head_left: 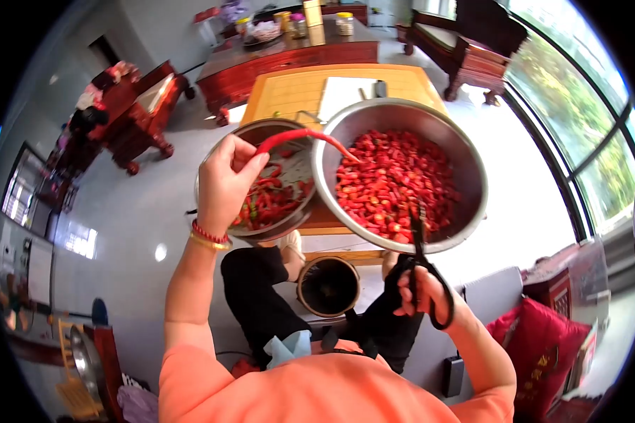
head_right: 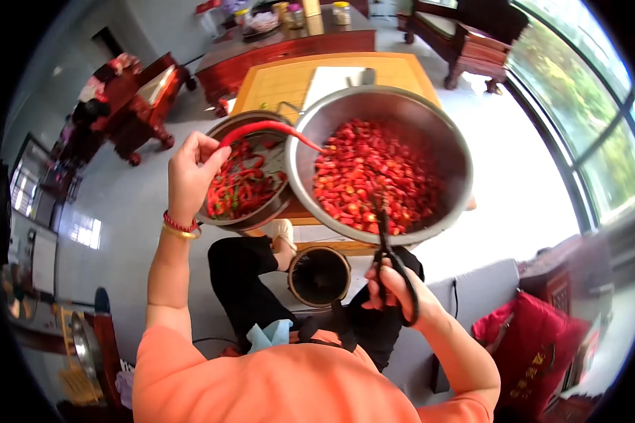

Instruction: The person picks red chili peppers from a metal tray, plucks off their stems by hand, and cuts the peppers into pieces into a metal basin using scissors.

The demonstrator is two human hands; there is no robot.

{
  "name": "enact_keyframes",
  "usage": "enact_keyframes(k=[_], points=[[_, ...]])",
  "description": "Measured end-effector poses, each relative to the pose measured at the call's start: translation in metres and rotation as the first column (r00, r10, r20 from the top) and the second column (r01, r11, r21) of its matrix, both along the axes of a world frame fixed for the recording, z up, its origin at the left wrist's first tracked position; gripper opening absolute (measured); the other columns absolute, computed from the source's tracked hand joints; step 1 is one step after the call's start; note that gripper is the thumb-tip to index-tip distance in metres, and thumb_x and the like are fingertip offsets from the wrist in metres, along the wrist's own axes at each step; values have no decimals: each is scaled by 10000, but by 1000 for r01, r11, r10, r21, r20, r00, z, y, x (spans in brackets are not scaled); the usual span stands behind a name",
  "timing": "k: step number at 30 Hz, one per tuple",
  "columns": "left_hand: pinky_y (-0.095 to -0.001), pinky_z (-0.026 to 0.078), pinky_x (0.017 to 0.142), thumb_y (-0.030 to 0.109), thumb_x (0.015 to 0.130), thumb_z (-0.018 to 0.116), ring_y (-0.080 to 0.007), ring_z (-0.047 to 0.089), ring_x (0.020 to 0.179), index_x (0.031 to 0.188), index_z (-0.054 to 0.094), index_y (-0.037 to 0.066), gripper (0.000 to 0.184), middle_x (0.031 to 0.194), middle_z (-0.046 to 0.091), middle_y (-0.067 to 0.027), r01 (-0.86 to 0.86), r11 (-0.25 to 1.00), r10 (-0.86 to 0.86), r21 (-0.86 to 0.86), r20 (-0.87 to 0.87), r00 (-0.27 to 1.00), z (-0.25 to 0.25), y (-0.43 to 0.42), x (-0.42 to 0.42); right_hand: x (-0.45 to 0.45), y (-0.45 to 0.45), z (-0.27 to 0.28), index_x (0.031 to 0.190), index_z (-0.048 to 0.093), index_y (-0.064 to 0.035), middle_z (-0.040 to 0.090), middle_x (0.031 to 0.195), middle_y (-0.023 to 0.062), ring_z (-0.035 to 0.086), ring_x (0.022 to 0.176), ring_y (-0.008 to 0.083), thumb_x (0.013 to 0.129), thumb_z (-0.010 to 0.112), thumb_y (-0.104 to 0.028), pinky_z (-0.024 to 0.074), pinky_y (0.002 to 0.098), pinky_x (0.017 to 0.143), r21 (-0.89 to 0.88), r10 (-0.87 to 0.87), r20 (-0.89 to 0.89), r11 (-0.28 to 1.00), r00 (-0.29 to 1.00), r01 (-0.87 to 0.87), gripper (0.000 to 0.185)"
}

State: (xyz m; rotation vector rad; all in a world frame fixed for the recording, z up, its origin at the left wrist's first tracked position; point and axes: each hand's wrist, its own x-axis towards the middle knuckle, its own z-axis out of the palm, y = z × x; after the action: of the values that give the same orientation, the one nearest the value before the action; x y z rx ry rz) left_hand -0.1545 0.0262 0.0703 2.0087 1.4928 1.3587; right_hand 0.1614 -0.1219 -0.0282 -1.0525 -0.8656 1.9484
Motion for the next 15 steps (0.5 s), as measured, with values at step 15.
enact_keyframes(k=[15], points=[[-225,463,548,78,792,671,-69,577,588,792,557,3,137,648,617,-37,290,943,-257,-165,196,946,-48,-27,85,1,-2,11,859,475,-64,445,653,17,462,520,114,917,432,-457,531,326,578,-28,-141,26,989,990,142,400]])
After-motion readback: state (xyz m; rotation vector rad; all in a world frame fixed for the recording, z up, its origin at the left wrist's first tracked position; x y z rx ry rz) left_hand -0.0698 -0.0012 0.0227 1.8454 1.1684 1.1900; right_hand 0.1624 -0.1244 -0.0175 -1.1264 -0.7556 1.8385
